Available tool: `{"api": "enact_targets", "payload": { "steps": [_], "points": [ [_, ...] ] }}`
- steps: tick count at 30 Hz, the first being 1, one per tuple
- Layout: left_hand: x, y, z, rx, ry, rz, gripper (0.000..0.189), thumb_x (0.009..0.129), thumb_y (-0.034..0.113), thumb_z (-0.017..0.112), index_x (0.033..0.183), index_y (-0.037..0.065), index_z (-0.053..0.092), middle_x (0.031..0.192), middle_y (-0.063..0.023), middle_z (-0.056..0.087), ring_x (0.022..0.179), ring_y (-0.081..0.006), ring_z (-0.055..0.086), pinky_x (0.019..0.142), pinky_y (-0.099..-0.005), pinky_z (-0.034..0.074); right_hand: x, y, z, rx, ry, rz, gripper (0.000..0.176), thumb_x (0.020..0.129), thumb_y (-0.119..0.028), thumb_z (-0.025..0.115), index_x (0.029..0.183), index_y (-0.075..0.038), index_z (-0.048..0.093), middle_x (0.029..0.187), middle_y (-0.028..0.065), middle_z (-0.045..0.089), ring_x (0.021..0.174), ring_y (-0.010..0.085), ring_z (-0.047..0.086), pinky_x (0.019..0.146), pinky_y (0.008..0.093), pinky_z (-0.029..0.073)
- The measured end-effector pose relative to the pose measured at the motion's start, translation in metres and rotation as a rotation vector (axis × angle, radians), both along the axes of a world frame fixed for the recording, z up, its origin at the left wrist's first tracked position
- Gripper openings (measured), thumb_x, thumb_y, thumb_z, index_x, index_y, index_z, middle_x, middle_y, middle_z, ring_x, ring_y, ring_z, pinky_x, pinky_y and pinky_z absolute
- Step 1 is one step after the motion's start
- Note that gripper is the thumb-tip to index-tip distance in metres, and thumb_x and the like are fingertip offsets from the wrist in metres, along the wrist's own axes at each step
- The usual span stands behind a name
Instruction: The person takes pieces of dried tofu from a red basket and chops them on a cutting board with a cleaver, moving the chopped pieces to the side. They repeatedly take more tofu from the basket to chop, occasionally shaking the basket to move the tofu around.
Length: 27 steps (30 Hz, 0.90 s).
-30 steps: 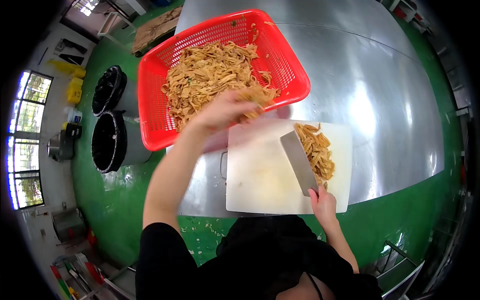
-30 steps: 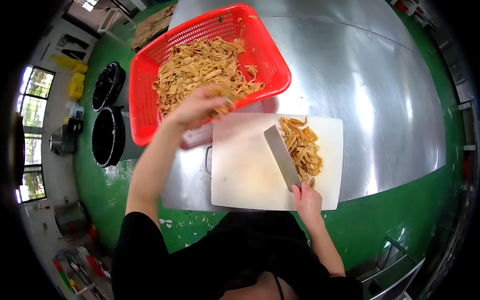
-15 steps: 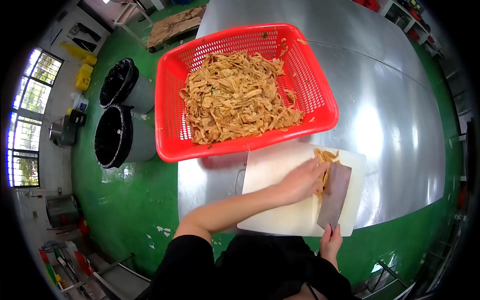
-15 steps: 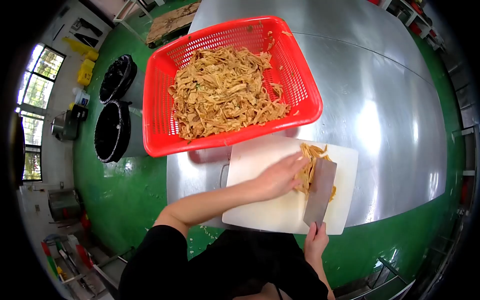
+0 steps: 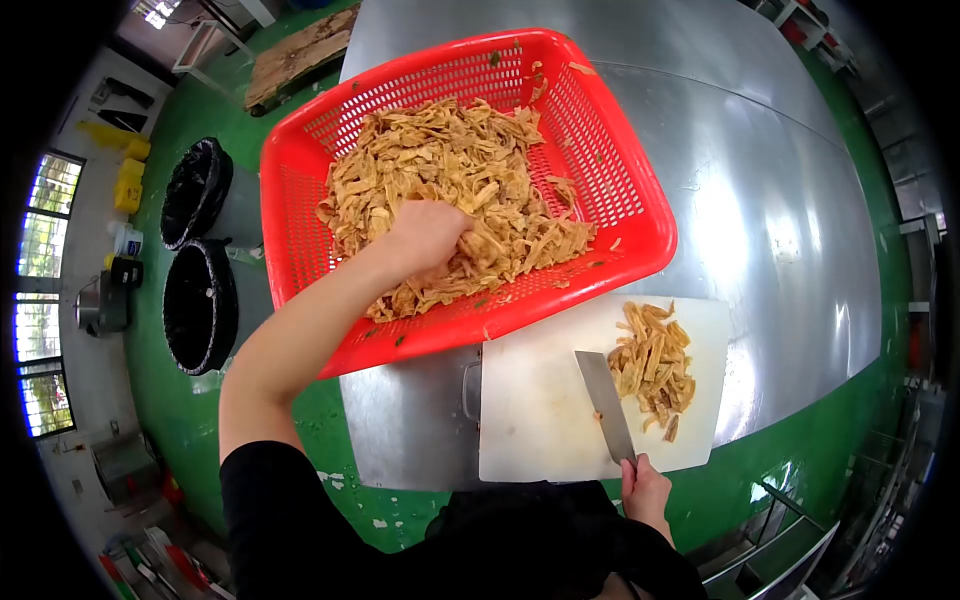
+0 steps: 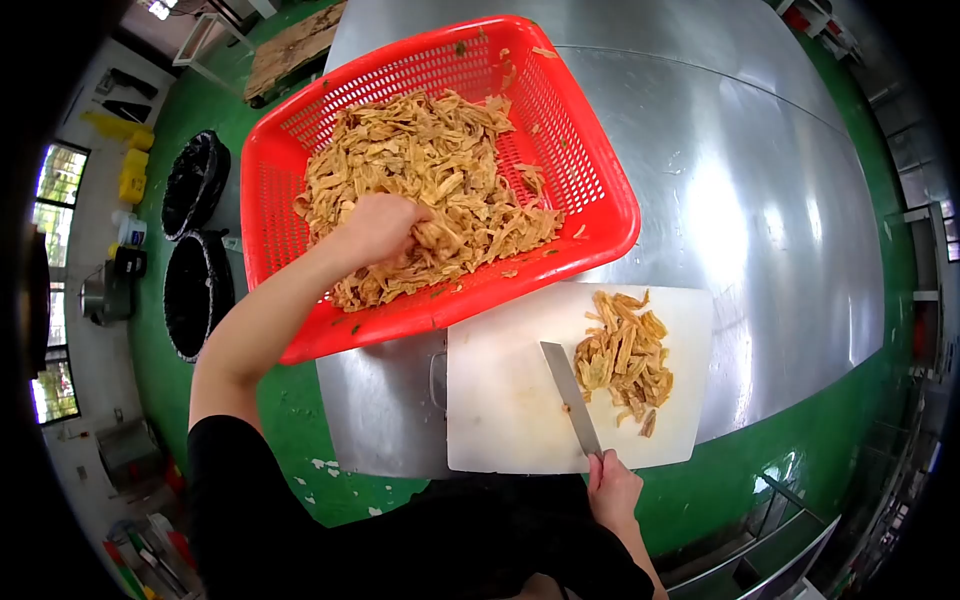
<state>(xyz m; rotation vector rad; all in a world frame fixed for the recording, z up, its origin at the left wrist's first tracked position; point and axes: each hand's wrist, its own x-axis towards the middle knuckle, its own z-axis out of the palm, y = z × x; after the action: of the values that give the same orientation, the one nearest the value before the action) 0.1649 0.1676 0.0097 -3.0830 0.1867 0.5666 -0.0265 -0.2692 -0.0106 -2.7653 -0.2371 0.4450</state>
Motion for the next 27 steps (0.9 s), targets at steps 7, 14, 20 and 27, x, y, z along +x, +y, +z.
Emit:
{"api": "enact_targets", "payload": {
  "steps": [7,14,20,27],
  "points": [
    [0.033,-0.012,-0.002,0.061,-0.266,-0.011,0.066,0.071,0.031,0.072,0.130,0.016,0.045,0.125,-0.0171,0.050,0.108,-0.0337,0.055,0.086,-0.0413,0.048,-0.002,-0.001,-0.003,-0.030,0.016,-0.014,0.024,0.088,-0.023,0.059,0.076,-0.005,0.049,0.058,0.0171,0.057,0.055,0.0388,0.057,0.050,0.0455,0.044],
    [0.089,-0.043,-0.001,0.002,0.071,-0.112,0.052,0.075,0.012,0.067,0.123,0.009,0.049,0.115,-0.0172,0.054,0.100,-0.0290,0.059,0.081,-0.0420,0.050,-0.002,0.001,-0.002,-0.033,0.013,-0.011,0.024,0.088,-0.022,0.060,0.075,-0.005,0.048,0.056,0.0165,0.056,0.054,0.0382,0.056,0.048,0.0443,0.043],
    [0.135,-0.029,-0.001,-0.375,-0.787,-0.227,0.024,0.079,0.024,0.068,0.095,0.007,0.068,0.096,-0.0123,0.066,0.088,-0.0280,0.064,0.075,-0.0386,0.051,-0.001,0.000,-0.002,0.011,0.020,-0.050,0.023,0.087,-0.020,0.061,0.075,-0.004,0.049,0.057,0.0165,0.056,0.054,0.0381,0.056,0.048,0.0440,0.043],
    [0.090,-0.020,0.035,-0.055,-0.081,0.183,0.027,0.078,0.035,0.070,0.089,0.010,0.072,0.091,-0.0082,0.067,0.106,-0.0245,0.054,0.088,-0.0392,0.042,-0.002,-0.003,-0.004,0.009,0.041,-0.061,0.023,0.087,-0.021,0.061,0.076,-0.004,0.050,0.058,0.0168,0.057,0.055,0.0383,0.057,0.049,0.0437,0.044]
  ]
}}
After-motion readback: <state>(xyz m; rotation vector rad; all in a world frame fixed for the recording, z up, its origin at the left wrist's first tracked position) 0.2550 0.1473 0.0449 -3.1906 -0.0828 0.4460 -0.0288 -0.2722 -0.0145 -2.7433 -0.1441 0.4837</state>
